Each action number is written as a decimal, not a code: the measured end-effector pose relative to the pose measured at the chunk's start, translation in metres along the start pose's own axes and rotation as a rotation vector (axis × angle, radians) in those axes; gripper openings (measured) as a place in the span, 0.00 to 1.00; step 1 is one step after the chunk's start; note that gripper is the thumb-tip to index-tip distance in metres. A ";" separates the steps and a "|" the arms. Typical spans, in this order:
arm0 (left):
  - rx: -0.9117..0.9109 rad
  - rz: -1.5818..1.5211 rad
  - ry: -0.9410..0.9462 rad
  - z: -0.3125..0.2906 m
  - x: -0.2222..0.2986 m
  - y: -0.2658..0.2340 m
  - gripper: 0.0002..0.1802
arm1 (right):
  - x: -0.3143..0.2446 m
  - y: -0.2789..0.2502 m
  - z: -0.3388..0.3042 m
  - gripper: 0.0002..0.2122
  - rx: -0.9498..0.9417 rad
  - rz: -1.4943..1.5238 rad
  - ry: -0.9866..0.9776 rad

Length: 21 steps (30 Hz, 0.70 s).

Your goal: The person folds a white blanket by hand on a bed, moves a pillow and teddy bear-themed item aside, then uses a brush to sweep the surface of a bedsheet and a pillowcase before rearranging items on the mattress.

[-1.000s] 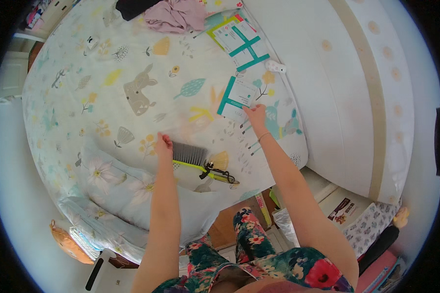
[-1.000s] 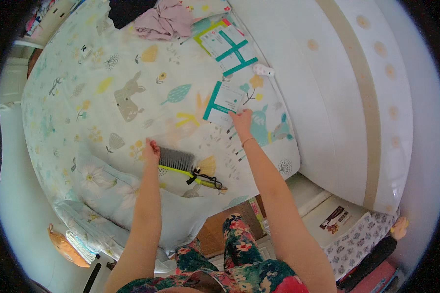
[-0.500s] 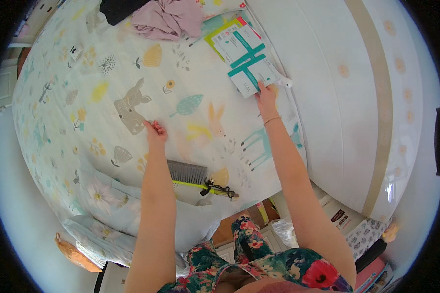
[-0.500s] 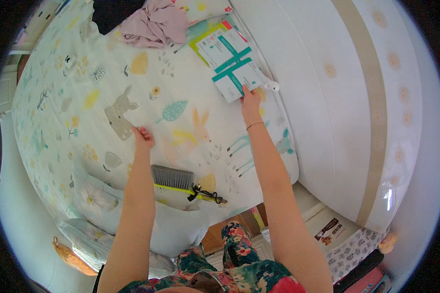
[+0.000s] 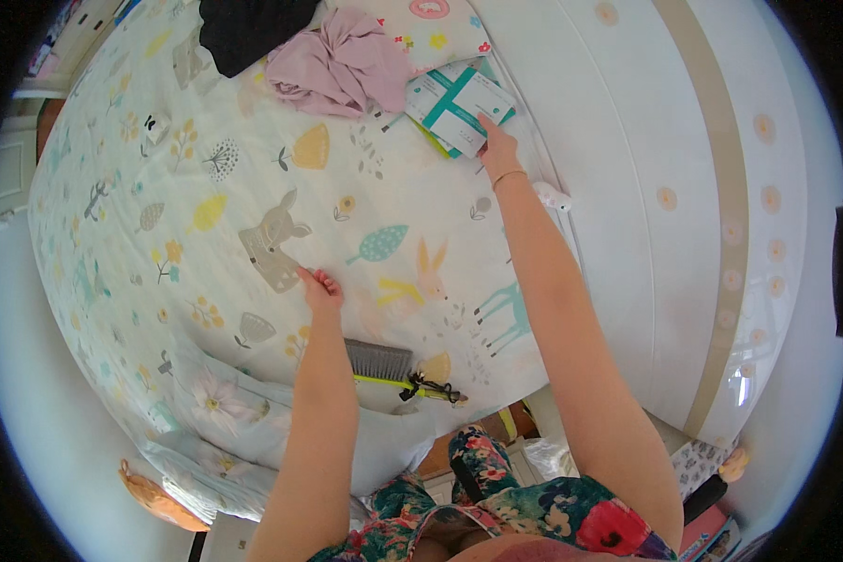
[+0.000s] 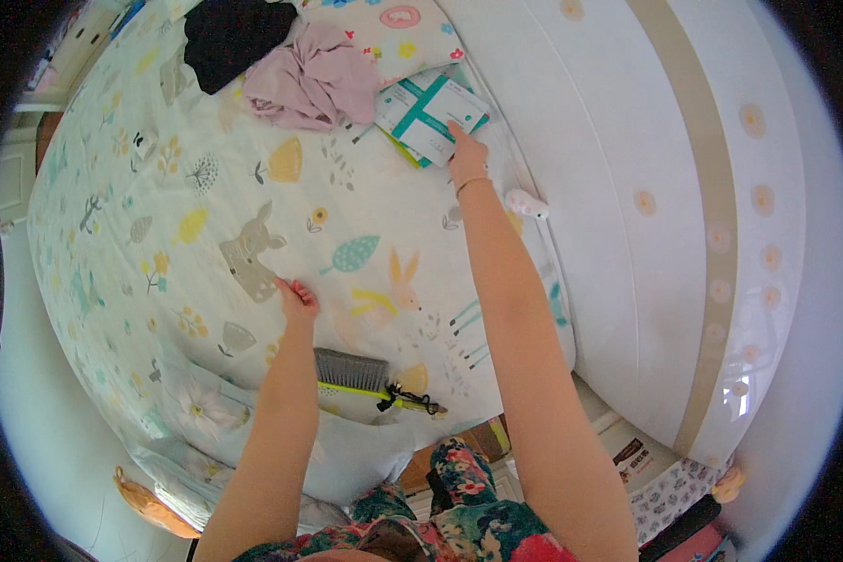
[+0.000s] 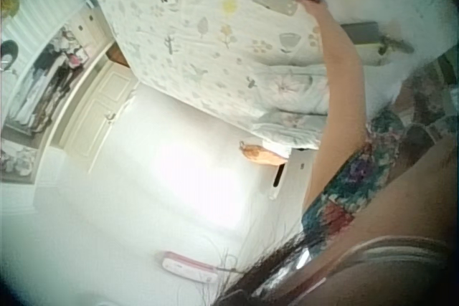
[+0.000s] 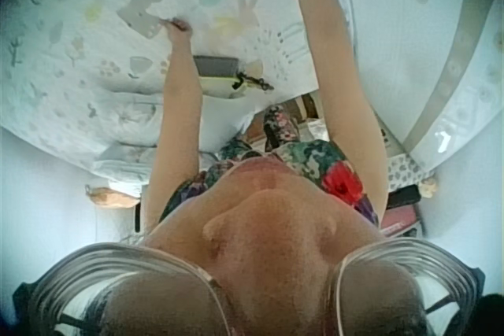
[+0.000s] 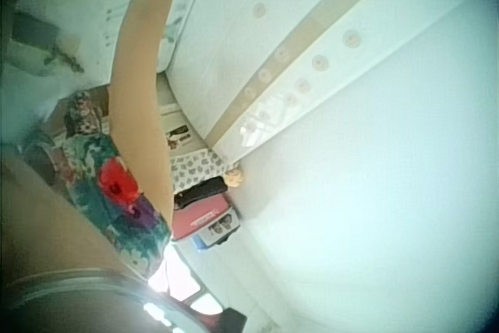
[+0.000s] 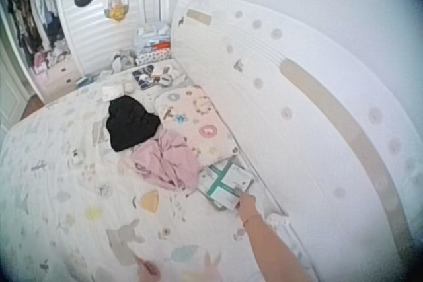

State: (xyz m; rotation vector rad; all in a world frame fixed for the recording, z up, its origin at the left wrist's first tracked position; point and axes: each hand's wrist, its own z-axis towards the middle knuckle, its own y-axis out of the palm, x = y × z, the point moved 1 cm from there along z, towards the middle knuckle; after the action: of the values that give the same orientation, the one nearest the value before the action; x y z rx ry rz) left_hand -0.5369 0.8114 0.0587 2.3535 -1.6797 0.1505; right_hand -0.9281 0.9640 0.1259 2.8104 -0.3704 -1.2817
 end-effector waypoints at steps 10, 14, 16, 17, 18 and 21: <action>0.016 -0.003 -0.005 0.003 -0.002 0.000 0.24 | 0.012 0.074 0.002 0.18 -0.230 0.221 0.222; 0.000 -0.005 -0.021 0.007 -0.009 0.001 0.25 | 0.009 0.054 0.000 0.16 -0.165 0.099 0.045; 0.018 0.013 0.002 0.006 -0.006 -0.003 0.24 | 0.016 0.030 -0.019 0.16 -0.228 0.092 0.029; 0.023 0.010 0.009 0.006 -0.002 -0.006 0.24 | 0.019 0.016 -0.032 0.15 -0.290 0.089 0.009; 0.022 0.020 0.019 0.007 -0.006 -0.006 0.24 | 0.014 -0.010 -0.036 0.15 -0.282 0.084 -0.003; -0.016 0.029 0.021 0.011 -0.009 -0.011 0.24 | 0.017 -0.080 -0.066 0.15 -0.238 -0.085 0.093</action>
State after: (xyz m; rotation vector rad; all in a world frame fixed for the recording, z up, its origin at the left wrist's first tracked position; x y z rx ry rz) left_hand -0.5298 0.8201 0.0447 2.3090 -1.6993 0.1667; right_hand -0.8517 1.0334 0.1464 2.6954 -0.0890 -1.1201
